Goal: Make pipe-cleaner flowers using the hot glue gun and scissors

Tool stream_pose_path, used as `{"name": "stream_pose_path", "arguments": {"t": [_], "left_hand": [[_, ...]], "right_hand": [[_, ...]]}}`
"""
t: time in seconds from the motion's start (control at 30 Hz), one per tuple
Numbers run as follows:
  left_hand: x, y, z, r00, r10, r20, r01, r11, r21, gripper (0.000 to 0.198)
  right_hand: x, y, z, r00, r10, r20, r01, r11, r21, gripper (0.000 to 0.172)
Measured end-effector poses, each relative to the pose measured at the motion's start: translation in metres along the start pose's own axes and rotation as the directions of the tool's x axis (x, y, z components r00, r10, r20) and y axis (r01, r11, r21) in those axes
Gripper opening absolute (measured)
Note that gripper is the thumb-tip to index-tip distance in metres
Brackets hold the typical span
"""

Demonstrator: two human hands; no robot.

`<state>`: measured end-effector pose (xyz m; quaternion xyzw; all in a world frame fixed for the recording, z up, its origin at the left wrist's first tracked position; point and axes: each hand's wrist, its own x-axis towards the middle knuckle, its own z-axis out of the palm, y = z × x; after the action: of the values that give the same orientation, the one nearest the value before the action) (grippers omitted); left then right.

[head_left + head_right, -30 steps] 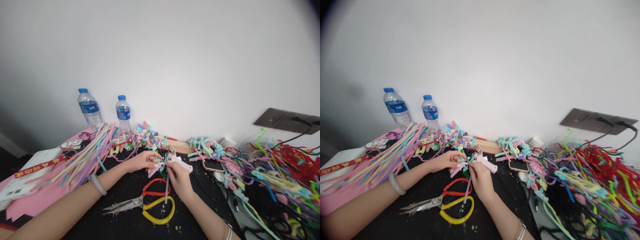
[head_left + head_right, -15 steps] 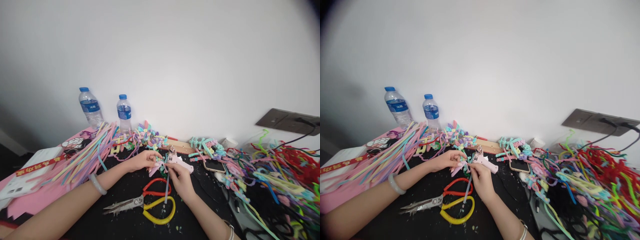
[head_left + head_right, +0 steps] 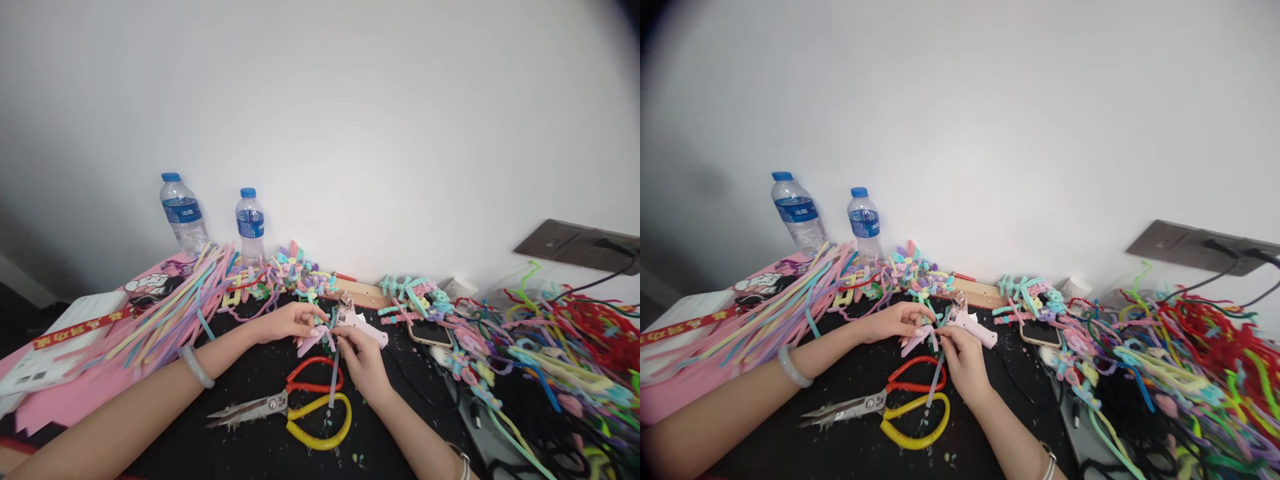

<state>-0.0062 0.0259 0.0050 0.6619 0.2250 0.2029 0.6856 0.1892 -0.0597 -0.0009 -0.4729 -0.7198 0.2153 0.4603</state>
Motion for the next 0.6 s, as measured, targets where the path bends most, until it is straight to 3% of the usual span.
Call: {"name": "stream_pose_path", "arguments": {"t": [0.6], "left_hand": [[0.0030, -0.0066, -0.0019, 0.998, -0.024, -0.053, 0.022, 0.999, -0.044, 0.031]], "right_hand": [[0.0006, -0.0008, 0.0004, 1.000, 0.010, 0.019, -0.010, 1.000, -0.020, 0.014]]}}
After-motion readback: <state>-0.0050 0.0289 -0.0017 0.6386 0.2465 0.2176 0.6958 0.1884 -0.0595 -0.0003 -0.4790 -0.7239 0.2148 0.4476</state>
